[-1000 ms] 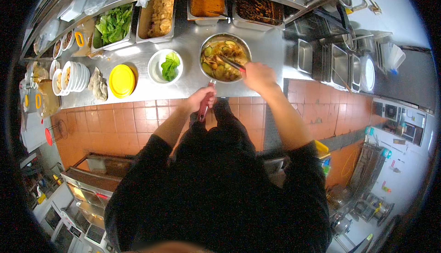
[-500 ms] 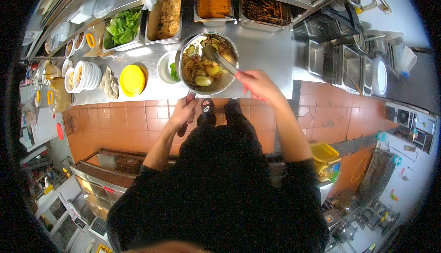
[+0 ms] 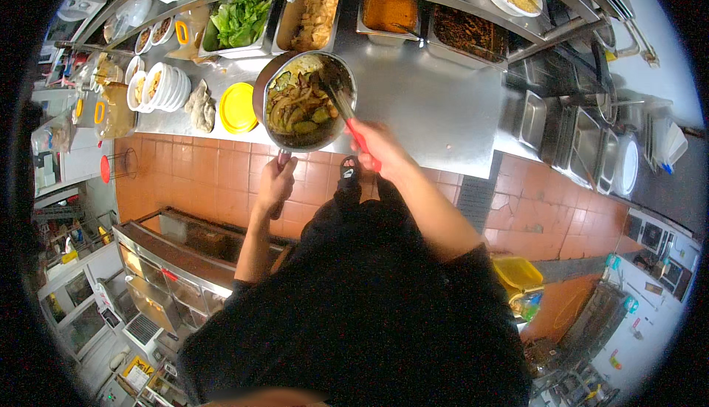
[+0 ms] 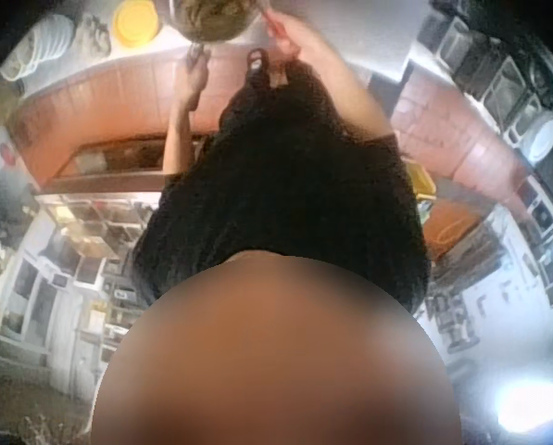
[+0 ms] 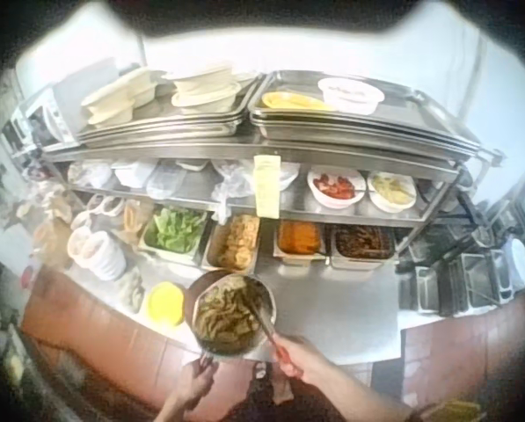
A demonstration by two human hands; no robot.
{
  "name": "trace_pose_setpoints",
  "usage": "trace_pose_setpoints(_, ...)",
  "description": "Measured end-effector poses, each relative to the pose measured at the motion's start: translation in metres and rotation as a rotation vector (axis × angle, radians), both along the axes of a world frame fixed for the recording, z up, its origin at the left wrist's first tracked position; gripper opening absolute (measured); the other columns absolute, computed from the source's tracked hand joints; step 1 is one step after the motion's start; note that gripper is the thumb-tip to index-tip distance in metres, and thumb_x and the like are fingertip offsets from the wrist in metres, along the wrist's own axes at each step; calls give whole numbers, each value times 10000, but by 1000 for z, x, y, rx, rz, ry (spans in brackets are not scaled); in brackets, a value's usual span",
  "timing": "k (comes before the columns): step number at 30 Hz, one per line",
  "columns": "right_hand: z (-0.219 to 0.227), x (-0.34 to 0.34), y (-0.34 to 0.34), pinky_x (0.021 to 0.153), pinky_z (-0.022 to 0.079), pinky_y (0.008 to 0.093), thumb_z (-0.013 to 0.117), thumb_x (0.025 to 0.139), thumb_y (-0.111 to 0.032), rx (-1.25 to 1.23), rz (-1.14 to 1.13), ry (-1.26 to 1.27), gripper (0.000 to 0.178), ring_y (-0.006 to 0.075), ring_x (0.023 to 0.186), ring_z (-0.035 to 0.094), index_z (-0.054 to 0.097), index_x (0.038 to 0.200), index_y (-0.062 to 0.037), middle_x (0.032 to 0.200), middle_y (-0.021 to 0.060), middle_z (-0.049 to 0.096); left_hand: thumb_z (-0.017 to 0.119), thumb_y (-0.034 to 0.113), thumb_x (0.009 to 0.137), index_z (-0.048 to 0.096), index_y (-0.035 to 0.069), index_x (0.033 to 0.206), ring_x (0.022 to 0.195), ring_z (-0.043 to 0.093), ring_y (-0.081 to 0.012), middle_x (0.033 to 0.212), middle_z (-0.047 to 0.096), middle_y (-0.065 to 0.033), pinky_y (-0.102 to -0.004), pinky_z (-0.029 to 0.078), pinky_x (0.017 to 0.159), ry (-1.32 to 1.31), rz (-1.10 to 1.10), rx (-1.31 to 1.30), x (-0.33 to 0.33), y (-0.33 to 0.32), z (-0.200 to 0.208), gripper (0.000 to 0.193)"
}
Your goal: The person assembles a noodle dish in a commercial kitchen. They transfer cooked noodles and vegetables from a pot into a bowl, add shredded chicken from a refrigerator, and top the dish with various condiments using tongs.
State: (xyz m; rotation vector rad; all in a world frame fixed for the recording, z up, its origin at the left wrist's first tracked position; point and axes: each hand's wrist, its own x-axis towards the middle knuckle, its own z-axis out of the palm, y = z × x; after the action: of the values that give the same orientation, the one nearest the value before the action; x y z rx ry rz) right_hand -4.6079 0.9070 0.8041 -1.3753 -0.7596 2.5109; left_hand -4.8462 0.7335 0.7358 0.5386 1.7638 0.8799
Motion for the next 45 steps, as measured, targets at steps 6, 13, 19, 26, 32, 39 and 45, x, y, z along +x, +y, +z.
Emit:
trace_pose_setpoints(6,4,-35,-16,364,277,210,548,1095,-395,130,155,120,379,31,423,382,655,1149,-36,705,9,572,627,297,1035,547,52,909,462,452,-84,594,481,27,-291,356,427,-3,51,-6,-5,-9,10,288)
trace_pose_setpoints(13,4,-48,-25,387,259,227,545,1103,-348,265,343,-101,337,36,437,375,665,1122,-34,676,1,557,627,278,1040,550,61,887,463,437,-71,592,476,32,-283,344,425,-40,120,31,-15,-14,1,277)
trace_pose_setpoints(19,-15,-55,-20,399,270,239,572,1091,-310,400,570,-196,304,43,439,379,677,1085,-24,660,-12,565,651,277,1023,562,53,850,496,468,-75,601,501,23,-288,373,461,-3,147,6,-29,-18,0,297)
trace_pose_setpoints(26,-29,-60,-14,548,464,317,625,1052,-329,902,653,-69,282,153,594,647,718,1112,-70,725,52,681,645,280,1016,586,17,828,520,492,-107,615,538,-5,-321,399,499,255,94,27,-36,-20,7,329)
trace_pose_setpoints(32,-49,-58,-31,741,589,474,537,1047,-396,1284,817,-504,322,348,790,746,719,1106,-137,873,128,769,626,359,1015,623,-54,892,570,615,-242,641,592,-140,-430,474,559,502,111,16,-37,-21,-10,431)
trace_pose_setpoints(39,-62,-66,-41,710,589,533,545,1043,-380,1333,831,-612,306,401,785,734,709,1085,-125,861,175,748,600,344,1019,662,-62,974,859,707,-502,863,709,-316,-557,536,733,817,127,-93,-12,-9,-25,413)
trace_pose_setpoints(45,-64,-47,-37,677,585,509,524,1058,-370,1348,808,-670,318,373,748,729,697,1061,-103,835,161,738,555,374,1032,646,0,1046,876,692,-523,890,712,-322,-611,526,761,897,63,-177,5,1,-22,386)
